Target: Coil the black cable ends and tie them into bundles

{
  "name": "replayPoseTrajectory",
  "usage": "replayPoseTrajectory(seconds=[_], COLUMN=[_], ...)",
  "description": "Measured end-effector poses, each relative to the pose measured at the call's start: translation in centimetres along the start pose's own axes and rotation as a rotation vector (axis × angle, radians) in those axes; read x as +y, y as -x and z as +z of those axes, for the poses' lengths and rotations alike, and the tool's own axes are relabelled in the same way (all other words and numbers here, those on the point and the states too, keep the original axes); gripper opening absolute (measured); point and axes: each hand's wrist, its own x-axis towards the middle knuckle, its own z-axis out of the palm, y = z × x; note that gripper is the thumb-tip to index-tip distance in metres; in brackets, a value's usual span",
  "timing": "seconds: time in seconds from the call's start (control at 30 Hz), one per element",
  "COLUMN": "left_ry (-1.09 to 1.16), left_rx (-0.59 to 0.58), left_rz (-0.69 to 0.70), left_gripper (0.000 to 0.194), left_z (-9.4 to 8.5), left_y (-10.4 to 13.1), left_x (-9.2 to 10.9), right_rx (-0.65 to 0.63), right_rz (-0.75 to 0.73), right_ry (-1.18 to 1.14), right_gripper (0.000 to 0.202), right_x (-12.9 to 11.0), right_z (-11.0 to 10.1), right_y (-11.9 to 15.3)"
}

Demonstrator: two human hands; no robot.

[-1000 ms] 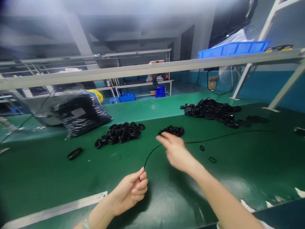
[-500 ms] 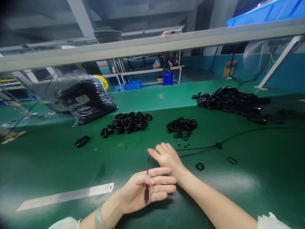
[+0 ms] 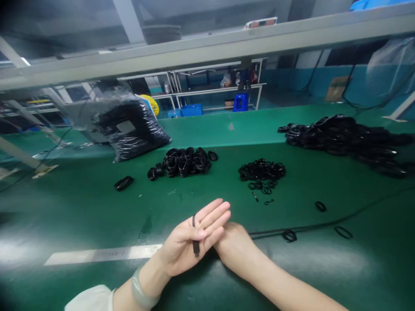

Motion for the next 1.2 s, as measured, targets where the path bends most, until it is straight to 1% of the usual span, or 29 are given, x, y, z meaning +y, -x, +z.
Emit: replayPoseTrajectory(seconds=[0.1, 0.17, 0.3, 0.43, 0.5, 0.63, 0.7, 0.77, 0.87, 0.93, 1.0, 1.07, 1.13, 1.2], left_ry=[0.002, 0.020, 0.042, 0.029, 0.014, -0.044, -0.084, -0.117, -0.165, -0.198, -0.214, -0.209, -0.196, -0.184], left_rx=[0.038, 0.027, 0.001, -0.006, 0.004, 0.100, 0.150, 0.185, 0.203, 0.177, 0.117, 0.045, -0.022, -0.065], left_rz=[0.039, 0.009, -0.029, -0.037, -0.030, 0.060, 0.103, 0.108, 0.068, 0.011, -0.065, -0.141, -0.203, -0.261], left_gripper=[0.048, 0.043, 0.045, 0.046, 0.045, 0.045, 0.047, 0.050, 0.053, 0.055, 0.054, 0.052, 0.051, 0.048], left_z=[-0.4, -0.6, -0.8, -0.8, -0.8, -1.0, -1.2, -1.4, -1.7, -2.0, -2.3, -2.4, -2.5, -2.5], left_y=[-0.2, -0.2, -0.1, 0.0, -0.1, -0.4, -0.6, -0.8, -1.0, -1.0, -0.9, -0.7, -0.5, -0.4], left_x=[0.1, 0.2, 0.4, 0.3, 0.3, 0.6, 0.8, 0.9, 0.8, 0.7, 0.5, 0.4, 0.2, 0.1], right_rx=[0.021, 0.066, 0.103, 0.088, 0.057, -0.051, -0.066, -0.034, 0.058, 0.137, 0.211, 0.257, 0.286, 0.325], right_rz=[-0.086, -0.130, -0.160, -0.151, -0.140, -0.069, -0.071, -0.111, -0.191, -0.237, -0.272, -0.297, -0.284, -0.209], right_ry=[0.040, 0.069, 0.082, 0.093, 0.100, 0.136, 0.148, 0.158, 0.180, 0.195, 0.201, 0.156, 0.059, -0.045], right_gripper=[0.026, 0.026, 0.030, 0.029, 0.028, 0.026, 0.026, 0.026, 0.027, 0.031, 0.032, 0.026, 0.017, 0.017], right_x=[-0.6, -0.8, -0.7, -0.6, -0.8, -1.4, -1.6, -1.7, -1.3, -1.0, -0.7, -0.3, 0.1, 0.6], right_z=[-0.2, -0.3, -0.2, -0.1, -0.2, -0.6, -0.9, -1.3, -2.5, -3.6, -4.7, -5.6, -6.0, -6.0], right_y=[0.7, 0.9, 1.0, 1.1, 1.1, 1.2, 1.3, 1.4, 1.4, 1.3, 1.0, 0.7, 0.5, 0.3])
